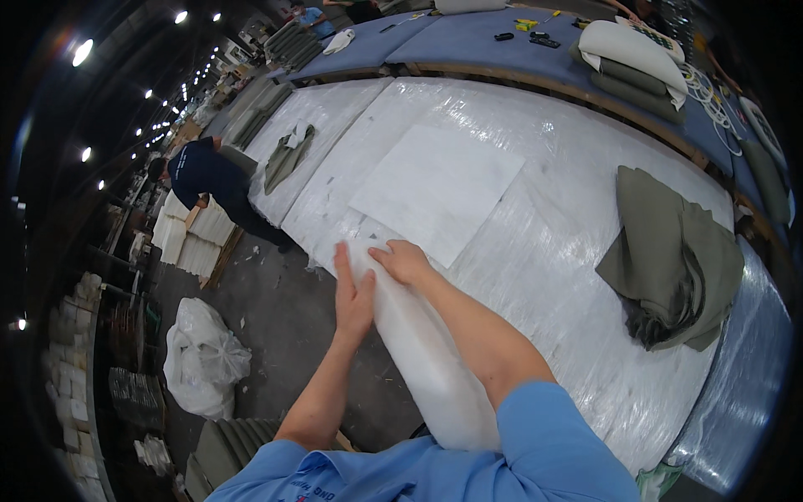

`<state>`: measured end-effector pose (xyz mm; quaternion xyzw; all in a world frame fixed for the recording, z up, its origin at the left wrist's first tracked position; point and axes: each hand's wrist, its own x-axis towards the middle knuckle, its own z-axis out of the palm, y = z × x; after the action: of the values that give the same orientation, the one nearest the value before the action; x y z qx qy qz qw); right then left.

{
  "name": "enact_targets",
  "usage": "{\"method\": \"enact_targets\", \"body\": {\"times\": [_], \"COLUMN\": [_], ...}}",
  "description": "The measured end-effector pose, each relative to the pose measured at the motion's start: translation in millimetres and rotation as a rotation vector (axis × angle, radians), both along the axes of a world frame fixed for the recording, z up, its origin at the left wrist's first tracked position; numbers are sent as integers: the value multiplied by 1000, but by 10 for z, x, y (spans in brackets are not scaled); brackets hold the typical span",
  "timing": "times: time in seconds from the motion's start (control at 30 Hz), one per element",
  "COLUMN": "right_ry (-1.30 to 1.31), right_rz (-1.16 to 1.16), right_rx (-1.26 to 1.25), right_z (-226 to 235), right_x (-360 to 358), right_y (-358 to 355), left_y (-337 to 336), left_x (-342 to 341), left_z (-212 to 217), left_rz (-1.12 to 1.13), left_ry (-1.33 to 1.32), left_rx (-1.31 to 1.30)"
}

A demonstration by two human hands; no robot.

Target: The person folds a green fabric item and places it on a stack. Then they pick up a white foam sheet, fold it multiple times, and roll it into a tight cylinder on the table.

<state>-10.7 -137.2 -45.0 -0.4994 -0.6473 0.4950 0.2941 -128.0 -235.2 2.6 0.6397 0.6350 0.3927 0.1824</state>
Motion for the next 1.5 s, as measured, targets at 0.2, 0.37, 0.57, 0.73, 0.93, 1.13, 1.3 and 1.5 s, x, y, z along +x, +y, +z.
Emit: {"method": "enact_targets", "body": {"times": [0.2,0.37,0.57,0.73,0.93,1.13,1.3,1.5], "right_ry": [-82,-103,500,157,-236,297,221,-108], "right_rz": [-24,-185,-185,149,-293,-57,112,-519], "right_rx": [-58,-193,-284,-64,30,-475,-242,-324], "right_z": [-291,-1245,-587,-227,-1520,-1268,-1126,-1778], "right_x": [26,524,366,7,666,1255,1603,2628], "right_y": [-93,-216,107,212,100,-227,-1040,-1431], "left_y": [122,284,287,351,669,392,497,581], "left_x": [24,39,-37,-163,83,-300,-256,-190], "left_z": [-37,-111,-120,-177,88,-139,-177,-150], "left_rz": [263,174,114,120,-18,125,109,8], "left_ry": [-541,-455,-327,95,238,117,56,29], "left_rx": [-250,-260,-294,-174,-316,-368,-349,-308]}}
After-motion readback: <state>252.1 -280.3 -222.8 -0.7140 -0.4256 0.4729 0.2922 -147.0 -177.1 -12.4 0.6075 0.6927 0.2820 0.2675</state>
